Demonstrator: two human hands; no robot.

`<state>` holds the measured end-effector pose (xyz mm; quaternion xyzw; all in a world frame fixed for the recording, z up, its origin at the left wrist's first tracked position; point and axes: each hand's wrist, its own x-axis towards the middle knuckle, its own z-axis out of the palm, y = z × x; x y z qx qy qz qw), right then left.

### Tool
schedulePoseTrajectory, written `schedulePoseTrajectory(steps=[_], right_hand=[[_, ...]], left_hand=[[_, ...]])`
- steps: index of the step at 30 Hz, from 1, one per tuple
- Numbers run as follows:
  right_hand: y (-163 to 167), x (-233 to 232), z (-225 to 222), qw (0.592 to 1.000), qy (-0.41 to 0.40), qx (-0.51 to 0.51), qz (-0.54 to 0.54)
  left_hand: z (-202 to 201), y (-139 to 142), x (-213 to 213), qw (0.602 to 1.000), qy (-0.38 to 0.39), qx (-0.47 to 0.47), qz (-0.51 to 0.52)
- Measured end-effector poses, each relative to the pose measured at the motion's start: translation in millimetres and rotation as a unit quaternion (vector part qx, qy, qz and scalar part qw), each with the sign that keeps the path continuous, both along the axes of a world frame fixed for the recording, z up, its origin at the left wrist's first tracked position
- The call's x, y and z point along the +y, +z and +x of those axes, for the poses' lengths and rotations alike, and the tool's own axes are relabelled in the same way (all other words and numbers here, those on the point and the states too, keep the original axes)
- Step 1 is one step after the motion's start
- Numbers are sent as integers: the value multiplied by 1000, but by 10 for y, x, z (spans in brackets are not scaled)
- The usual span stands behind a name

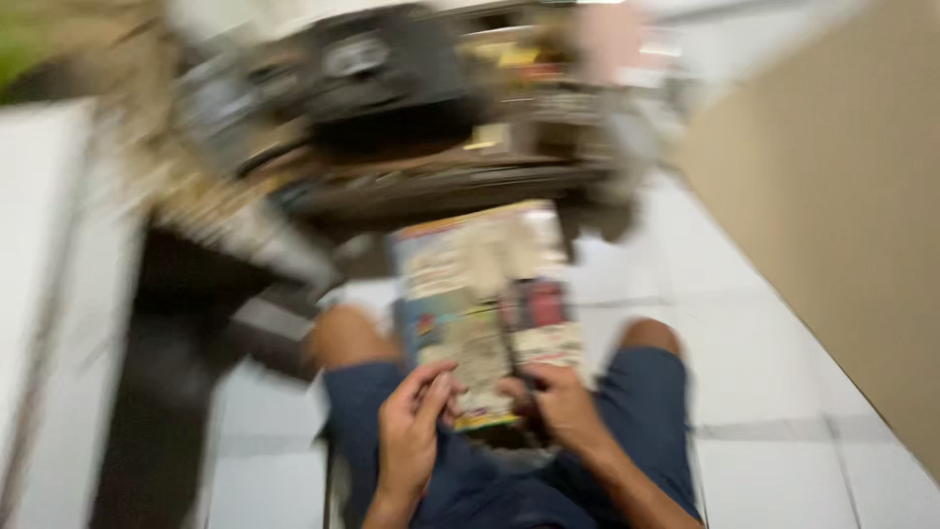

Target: The person sits on the workshop floor and cuts insole-shaped pattern pieces from a large cardboard sheet using scissors, following drawn outlines. They cut out each piece, trim the edges, and set the finished cutouts on a board beside them, accumulating a stack of cut insole patterns.

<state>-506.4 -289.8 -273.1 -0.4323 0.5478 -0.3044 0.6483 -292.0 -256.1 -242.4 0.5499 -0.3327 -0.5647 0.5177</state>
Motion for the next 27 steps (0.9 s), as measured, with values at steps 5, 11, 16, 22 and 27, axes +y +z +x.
schedulePoseTrajectory(steps=[5, 11, 16, 22, 27], right_hand=[[124, -92, 739, 998, 53, -14, 35], [138, 145, 1317, 984, 164, 51, 47], [-7, 266, 1626, 949, 257, 121, -134], [64, 409, 1960, 957, 219, 105, -160], [126, 445, 2040, 962, 219, 101, -127]], left_hand=[[1056, 653, 439, 970, 178, -159, -52], [1858, 1413, 1231, 798, 337, -481, -139], [2625, 2135, 1894, 560, 398, -714, -136], [3408, 2664, 1914, 521, 380, -762, 64], [3621, 2722, 1674, 528, 355, -745, 199]])
